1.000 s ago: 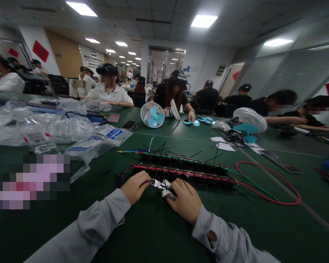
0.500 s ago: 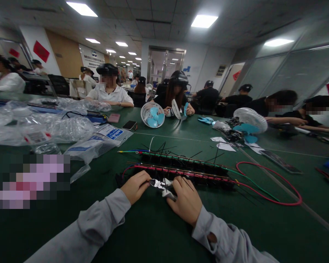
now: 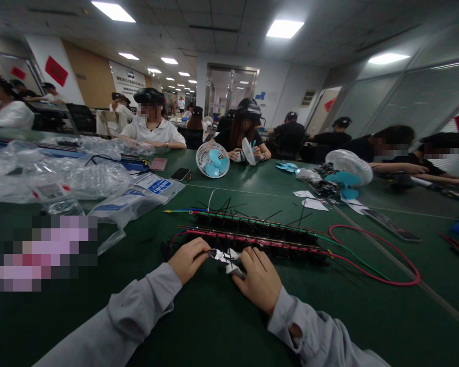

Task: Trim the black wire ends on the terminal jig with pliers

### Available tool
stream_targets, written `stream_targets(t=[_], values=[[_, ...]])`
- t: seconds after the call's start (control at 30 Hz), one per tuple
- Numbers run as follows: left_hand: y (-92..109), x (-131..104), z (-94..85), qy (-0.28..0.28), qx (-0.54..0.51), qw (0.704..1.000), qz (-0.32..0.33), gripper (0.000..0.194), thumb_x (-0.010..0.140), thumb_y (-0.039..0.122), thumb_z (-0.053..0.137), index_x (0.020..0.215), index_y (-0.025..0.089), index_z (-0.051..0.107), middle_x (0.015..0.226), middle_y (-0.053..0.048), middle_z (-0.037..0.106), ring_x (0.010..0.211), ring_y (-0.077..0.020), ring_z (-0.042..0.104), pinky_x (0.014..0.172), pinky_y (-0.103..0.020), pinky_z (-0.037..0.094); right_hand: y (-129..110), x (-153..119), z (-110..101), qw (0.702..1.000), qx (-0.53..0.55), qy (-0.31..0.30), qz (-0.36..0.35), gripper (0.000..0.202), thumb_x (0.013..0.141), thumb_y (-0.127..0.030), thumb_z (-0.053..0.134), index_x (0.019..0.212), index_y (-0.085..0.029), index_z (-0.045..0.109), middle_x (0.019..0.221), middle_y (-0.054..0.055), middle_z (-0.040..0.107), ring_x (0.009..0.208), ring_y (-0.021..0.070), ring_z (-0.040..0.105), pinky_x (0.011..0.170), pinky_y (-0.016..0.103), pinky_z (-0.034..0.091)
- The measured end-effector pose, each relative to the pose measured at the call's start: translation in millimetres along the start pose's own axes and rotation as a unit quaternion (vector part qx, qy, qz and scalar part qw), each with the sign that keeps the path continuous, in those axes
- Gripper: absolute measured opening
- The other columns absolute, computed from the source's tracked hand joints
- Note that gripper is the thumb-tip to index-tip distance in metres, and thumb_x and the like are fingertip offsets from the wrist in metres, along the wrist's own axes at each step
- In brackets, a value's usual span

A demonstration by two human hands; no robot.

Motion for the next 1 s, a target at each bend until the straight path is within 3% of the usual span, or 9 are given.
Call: stream_targets(t=[0.37,0.57,0.77,0.87,1.0], values=[[-0.9,0.1,0.3,-0.004,-0.003,1.0,-0.003,0.013,0.086,0.013,0.046,0.085,0.015,0.059,0.088,-0.006,0.059,0.084,-0.0175,0.056,0.079,-0.031,0.047,-2.0,3.7,-7.3,1.0,0.01,-0.023,0.008,0.027,0.069,-0.031,0.059,0.091,-0.018,0.049,0.1,0.01,0.055,0.092,0.0237,0.049,0.085,0.038,0.037],[-0.5,0.1,0.7,-0.005,0.001,1.0,-0.004,0.014,0.087,0.014,0.045,0.085,0.015,0.059,0.087,-0.006,0.059,0.083,-0.0175,0.055,0.077,-0.032,0.047,-1.6,0.9,-3.7,1.0,-0.003,0.016,-0.001,0.029,0.069,-0.031,0.058,0.094,-0.018,0.049,0.099,0.01,0.056,0.094,0.0241,0.049,0.086,0.038,0.037],[1.0,0.4,-0.1,-0.001,0.001,1.0,-0.002,0.014,0.087,0.013,0.045,0.085,0.015,0.059,0.087,-0.006,0.059,0.083,-0.0175,0.055,0.078,-0.031,0.046,-0.3,2.1,-5.2,0.999,0.037,0.005,0.011,0.03,0.069,-0.028,0.055,0.095,-0.017,0.046,0.09,0.008,0.055,0.085,0.0231,0.05,0.076,0.036,0.04],[1.0,0.5,-0.2,-0.004,0.006,1.0,-0.005,0.014,0.087,0.014,0.045,0.085,0.015,0.058,0.087,-0.006,0.058,0.083,-0.0174,0.056,0.078,-0.03,0.046,-0.9,2.5,-6.2,0.999,0.042,0.01,0.012,0.041,0.069,-0.028,0.056,0.107,-0.015,0.045,0.099,0.011,0.055,0.092,0.0248,0.05,0.082,0.038,0.038],[0.5,0.3,-0.2,-0.006,0.005,1.0,-0.007,0.013,0.087,0.014,0.045,0.085,0.015,0.058,0.087,-0.006,0.058,0.083,-0.0175,0.056,0.078,-0.031,0.046,-1.3,2.7,-4.1,0.999,0.032,0.001,0.014,0.037,0.07,-0.032,0.057,0.103,-0.017,0.05,0.1,0.011,0.056,0.095,0.0264,0.049,0.087,0.04,0.035]])
Point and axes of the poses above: each hand's wrist, its own x-axis towards the middle knuckle, its own z-axis out of the palm, y = z × x, the point moved 5 cm from there along x, towards the middle knuckle
